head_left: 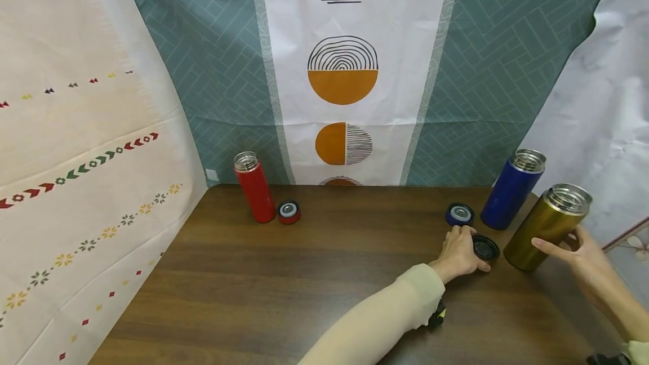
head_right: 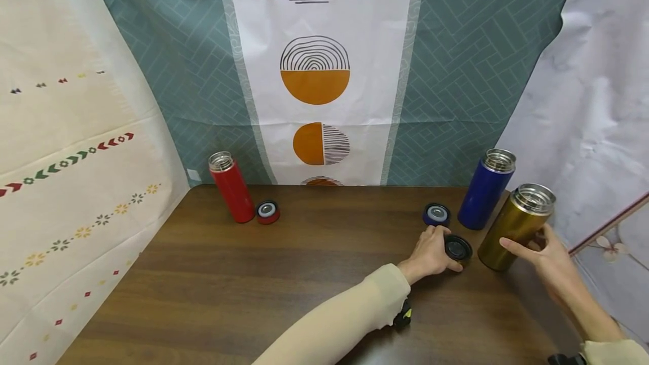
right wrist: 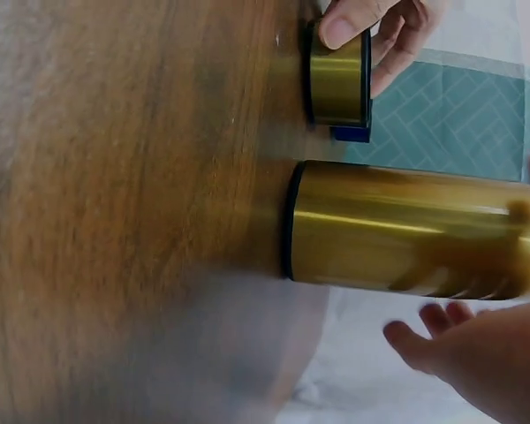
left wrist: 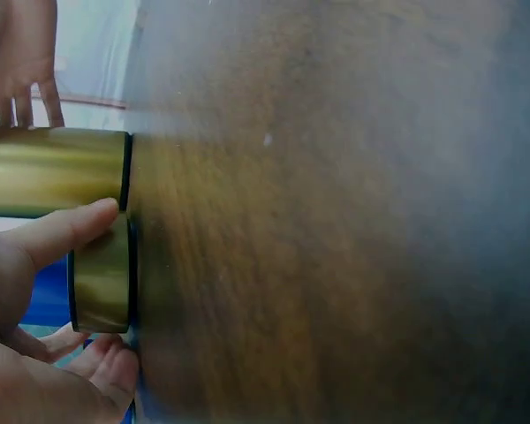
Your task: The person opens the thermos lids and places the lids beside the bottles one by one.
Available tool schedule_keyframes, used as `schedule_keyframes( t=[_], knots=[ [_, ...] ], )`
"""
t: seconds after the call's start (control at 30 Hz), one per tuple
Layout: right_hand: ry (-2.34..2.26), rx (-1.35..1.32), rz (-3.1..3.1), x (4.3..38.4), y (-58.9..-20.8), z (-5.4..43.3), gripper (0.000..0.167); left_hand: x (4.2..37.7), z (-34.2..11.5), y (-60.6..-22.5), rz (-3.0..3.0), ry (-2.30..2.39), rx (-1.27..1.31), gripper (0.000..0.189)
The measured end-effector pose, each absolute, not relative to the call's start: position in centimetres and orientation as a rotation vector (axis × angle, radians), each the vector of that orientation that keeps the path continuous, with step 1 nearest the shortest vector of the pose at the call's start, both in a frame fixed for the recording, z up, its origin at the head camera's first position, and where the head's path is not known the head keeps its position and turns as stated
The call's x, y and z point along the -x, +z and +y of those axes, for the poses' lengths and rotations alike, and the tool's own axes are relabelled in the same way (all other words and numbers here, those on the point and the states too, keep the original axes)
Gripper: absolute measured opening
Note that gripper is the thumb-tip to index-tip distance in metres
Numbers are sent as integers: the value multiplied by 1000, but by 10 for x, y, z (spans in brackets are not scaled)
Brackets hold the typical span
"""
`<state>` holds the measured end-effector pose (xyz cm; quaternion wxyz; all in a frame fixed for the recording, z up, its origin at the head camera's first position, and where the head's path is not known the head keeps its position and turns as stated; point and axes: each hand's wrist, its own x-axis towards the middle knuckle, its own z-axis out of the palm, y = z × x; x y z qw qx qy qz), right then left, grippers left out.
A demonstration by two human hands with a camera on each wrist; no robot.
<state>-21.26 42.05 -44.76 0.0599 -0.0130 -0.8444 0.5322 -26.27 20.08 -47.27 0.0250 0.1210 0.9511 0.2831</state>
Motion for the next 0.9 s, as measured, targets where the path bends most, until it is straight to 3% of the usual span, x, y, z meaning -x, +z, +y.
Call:
schedule_keyframes(
  t=[0.13,0.33,0.47,0.63,0.9],
  knots=[
    [1438,175,-2381,206,-436,411,82,261,193,-466,2903,979,-420,76],
    [1232,231,-1911,194,-409,390,58,264,166,-448,2783,1294,-568,57],
    [1168,239,-1868,184,-392,374,53,268,142,-439,2695,1513,-643,40],
    [1173,-120,-1664,181,-371,327,44,275,106,-430,2638,1705,-670,25],
    [1331,-455,-1721,203,-368,253,29,288,34,-414,2673,1699,-678,30]
  ],
)
